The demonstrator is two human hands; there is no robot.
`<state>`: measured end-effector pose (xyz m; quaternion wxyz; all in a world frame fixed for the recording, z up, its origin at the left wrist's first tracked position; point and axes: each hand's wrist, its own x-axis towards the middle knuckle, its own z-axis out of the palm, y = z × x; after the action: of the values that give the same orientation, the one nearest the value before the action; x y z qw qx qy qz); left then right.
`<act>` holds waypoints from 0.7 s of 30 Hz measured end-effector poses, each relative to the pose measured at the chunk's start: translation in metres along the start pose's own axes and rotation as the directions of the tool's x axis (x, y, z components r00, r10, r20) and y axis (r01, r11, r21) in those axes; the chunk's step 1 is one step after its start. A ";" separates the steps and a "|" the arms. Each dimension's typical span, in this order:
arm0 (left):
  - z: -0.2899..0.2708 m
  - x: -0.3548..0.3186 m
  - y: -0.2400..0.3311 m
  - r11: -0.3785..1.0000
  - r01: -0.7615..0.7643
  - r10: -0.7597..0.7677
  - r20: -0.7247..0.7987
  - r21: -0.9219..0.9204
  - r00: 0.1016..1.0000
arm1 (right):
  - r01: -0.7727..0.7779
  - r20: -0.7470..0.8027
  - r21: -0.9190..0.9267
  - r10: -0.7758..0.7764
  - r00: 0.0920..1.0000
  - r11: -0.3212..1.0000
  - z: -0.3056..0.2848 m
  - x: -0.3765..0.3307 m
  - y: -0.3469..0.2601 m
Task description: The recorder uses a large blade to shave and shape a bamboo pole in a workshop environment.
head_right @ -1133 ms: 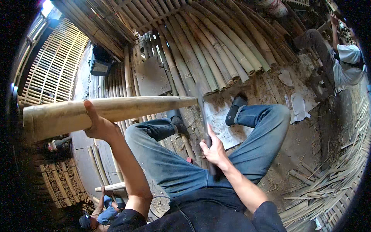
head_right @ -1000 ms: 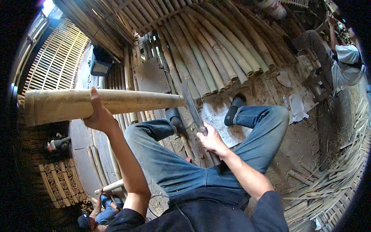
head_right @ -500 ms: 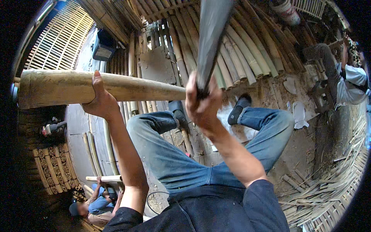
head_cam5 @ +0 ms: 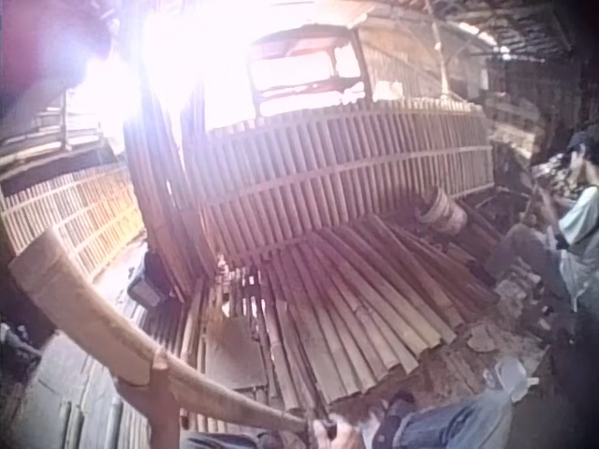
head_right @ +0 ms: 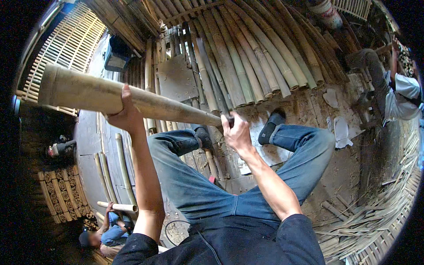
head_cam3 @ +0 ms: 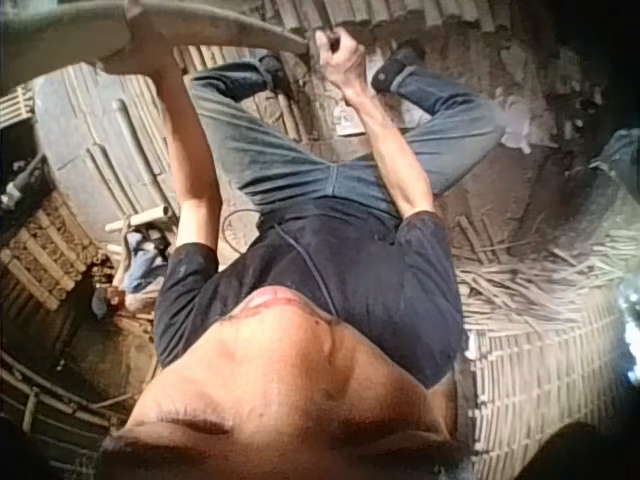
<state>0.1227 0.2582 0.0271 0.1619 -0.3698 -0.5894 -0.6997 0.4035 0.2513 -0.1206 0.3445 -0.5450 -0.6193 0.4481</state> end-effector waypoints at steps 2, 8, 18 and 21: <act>-0.017 0.003 -0.001 1.000 0.010 -0.010 -0.004 -0.004 1.000 | 0.028 -0.004 -0.003 -0.028 1.000 1.000 -0.010 0.004 -0.052; -0.039 0.005 0.007 0.998 0.069 -0.069 0.001 -0.013 0.998 | 0.100 -0.131 0.128 -0.083 0.988 0.987 0.054 -0.023 -0.007; -0.038 0.002 -0.010 0.997 0.059 -0.057 -0.034 0.057 0.998 | -0.421 -0.092 -0.242 0.411 0.907 0.874 0.063 -0.048 0.194; -0.041 0.008 -0.007 0.996 0.074 -0.072 -0.037 0.047 0.997 | -0.132 -0.137 -0.052 0.124 0.983 0.990 0.049 0.013 0.066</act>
<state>0.0989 0.2233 0.0265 0.1556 -0.3315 -0.6163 -0.6972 0.3804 0.2554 -0.2007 0.3390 -0.6227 -0.5718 0.4128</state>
